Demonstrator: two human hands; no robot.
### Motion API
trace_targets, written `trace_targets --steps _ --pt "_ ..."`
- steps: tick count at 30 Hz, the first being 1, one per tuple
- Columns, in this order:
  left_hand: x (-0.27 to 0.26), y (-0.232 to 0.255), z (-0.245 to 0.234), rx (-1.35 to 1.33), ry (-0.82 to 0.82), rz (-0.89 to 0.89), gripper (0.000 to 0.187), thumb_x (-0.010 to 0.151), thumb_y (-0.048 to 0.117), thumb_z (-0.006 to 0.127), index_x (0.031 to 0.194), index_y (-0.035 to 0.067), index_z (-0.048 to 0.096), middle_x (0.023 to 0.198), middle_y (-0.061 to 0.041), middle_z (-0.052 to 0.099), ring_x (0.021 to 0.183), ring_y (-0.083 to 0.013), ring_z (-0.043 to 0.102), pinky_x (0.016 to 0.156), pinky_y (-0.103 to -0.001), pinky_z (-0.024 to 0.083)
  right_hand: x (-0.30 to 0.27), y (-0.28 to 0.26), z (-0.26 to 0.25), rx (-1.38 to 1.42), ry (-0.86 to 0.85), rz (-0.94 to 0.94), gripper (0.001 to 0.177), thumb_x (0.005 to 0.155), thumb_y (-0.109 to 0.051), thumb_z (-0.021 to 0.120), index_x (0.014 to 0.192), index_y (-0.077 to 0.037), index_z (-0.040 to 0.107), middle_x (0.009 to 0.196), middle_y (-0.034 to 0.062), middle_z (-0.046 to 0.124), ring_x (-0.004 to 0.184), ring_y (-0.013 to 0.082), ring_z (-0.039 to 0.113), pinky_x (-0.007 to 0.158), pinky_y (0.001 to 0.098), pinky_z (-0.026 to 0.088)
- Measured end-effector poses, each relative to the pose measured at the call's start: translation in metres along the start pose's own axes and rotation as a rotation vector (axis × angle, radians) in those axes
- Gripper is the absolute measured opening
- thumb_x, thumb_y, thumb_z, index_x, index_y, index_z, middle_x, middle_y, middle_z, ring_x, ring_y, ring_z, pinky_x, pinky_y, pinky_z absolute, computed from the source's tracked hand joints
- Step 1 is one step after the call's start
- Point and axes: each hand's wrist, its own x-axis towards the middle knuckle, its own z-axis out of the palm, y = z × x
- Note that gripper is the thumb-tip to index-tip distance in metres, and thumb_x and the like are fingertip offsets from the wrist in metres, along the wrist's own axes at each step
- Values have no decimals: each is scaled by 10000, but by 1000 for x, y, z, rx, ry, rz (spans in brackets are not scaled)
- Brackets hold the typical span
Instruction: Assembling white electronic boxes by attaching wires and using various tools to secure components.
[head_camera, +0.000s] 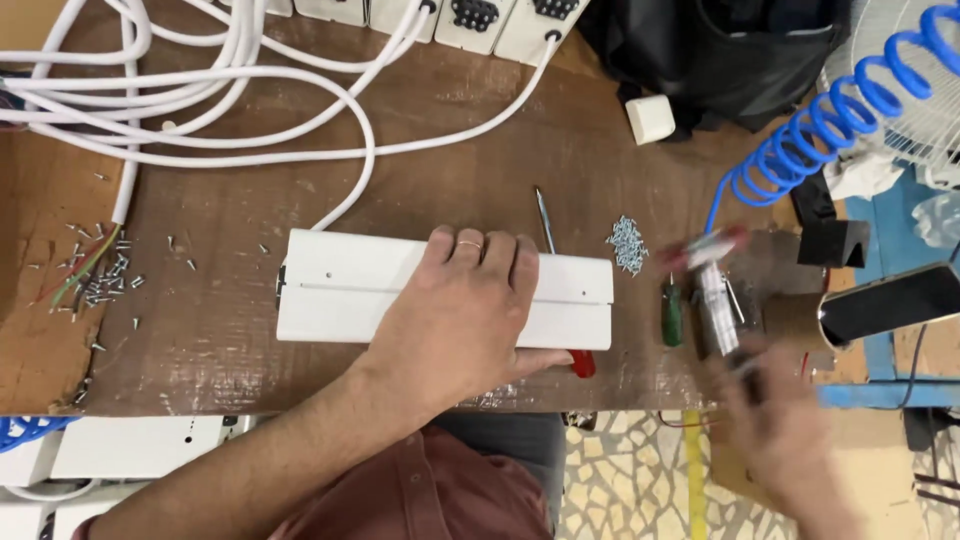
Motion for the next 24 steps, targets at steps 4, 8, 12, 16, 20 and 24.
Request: trace_targets --steps 4,8,12,16,20,24 --pt "-1 2 11 10 144 1 996 828 820 495 1198 -96 623 1036 -223 686 976 -340 683 950 -498 487 37 -80 -72 -225 71 -210 432 934 -182 740 1328 -55 619 893 133 743 661 201 725 542 338 568" --pt "-1 1 14 39 174 19 1009 840 835 488 1175 -103 641 999 -244 710 901 -346 718 898 -506 535 57 -115 -85 -582 55 -498 444 852 -234 791 1261 -76 720 909 142 760 620 259 704 540 372 554" --pt "-1 0 10 30 142 23 1013 858 829 490 1194 -116 632 990 -252 709 895 -353 717 888 -501 539 68 -109 -95 -579 -61 -576 497 821 -268 781 1296 -132 733 890 111 764 608 225 709 545 353 557" --pt "-2 2 9 11 179 13 1007 829 818 515 1197 -113 631 993 -249 701 935 -359 699 919 -481 518 66 -111 -94 -501 -72 -521 445 852 -261 773 1274 -126 736 967 120 766 576 190 703 554 333 570" --pt "-3 2 7 -18 210 2 989 820 796 545 1209 -110 622 1029 -245 686 963 -364 673 918 -482 484 58 -143 -89 -539 -33 -379 420 852 -235 783 1248 -103 743 823 127 744 563 214 694 548 354 556" --pt "-21 1 6 -30 250 -93 935 825 774 558 1188 -85 626 1027 -221 676 999 -371 658 948 -478 457 73 -81 -65 -261 -116 -369 481 950 -150 722 1417 -85 633 904 116 686 649 193 693 578 330 561"
